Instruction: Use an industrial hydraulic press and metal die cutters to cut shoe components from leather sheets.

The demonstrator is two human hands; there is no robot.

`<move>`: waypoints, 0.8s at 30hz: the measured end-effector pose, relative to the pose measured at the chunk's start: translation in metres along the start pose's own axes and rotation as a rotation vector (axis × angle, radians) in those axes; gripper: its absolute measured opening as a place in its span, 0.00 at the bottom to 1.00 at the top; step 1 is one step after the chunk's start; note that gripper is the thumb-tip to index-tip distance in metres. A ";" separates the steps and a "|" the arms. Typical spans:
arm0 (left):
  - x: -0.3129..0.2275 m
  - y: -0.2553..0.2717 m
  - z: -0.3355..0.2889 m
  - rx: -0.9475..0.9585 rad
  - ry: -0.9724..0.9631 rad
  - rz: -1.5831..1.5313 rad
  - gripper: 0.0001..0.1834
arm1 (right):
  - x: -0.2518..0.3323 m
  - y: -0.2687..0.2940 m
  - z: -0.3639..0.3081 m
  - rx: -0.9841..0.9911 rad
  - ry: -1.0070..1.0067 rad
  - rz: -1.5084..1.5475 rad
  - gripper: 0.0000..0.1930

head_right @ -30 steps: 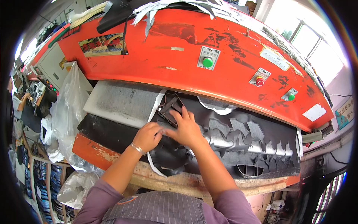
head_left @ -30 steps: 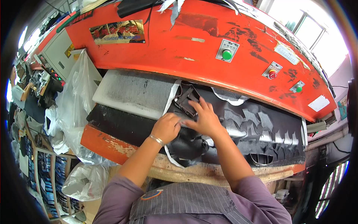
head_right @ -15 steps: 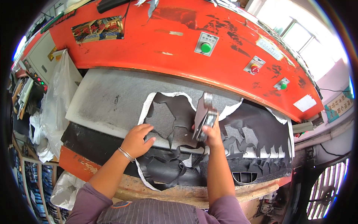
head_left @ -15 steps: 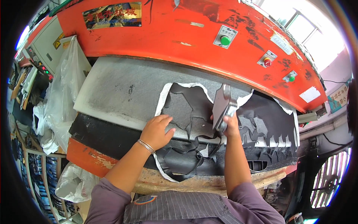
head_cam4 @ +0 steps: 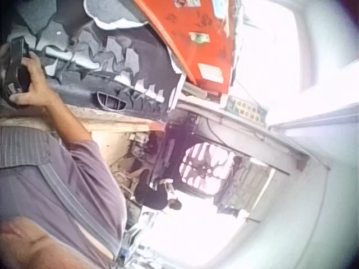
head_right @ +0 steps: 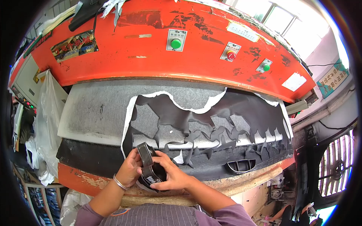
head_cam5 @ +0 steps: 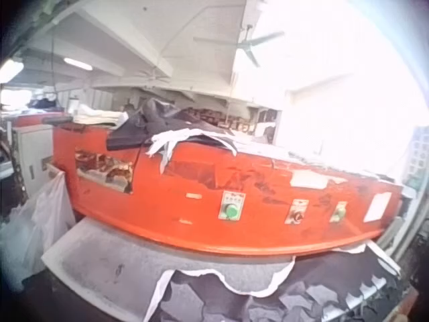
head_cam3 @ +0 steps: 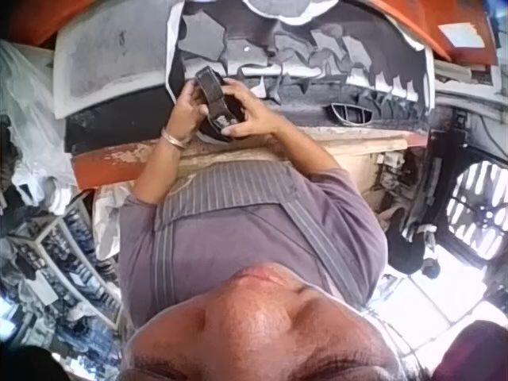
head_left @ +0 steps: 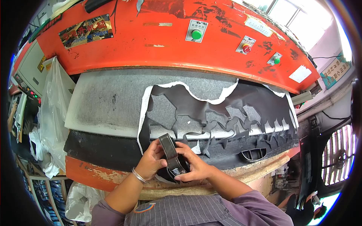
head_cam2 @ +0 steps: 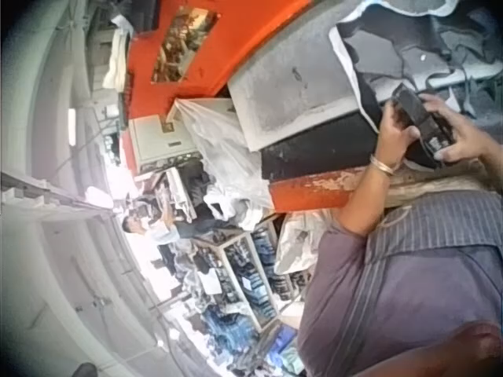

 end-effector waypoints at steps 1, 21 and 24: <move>0.001 0.001 -0.002 -0.023 -0.002 -0.014 0.63 | -0.002 -0.003 -0.003 0.005 -0.025 0.018 0.48; 0.008 0.028 -0.055 -0.197 -0.057 -0.128 0.51 | 0.022 -0.049 0.008 -0.158 -0.096 -0.073 0.49; 0.009 0.013 -0.067 -0.117 -0.124 -0.237 0.38 | 0.024 -0.046 0.024 -0.137 -0.124 -0.024 0.48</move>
Point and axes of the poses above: each hand's wrist, its own z-axis towards the middle knuckle, its own y-axis out of the back of the hand, x = y × z, the point moved 5 cm from there along z, towards the middle knuckle, and after that the axes turned 14 degrees about -z, right-handed, at the moved point
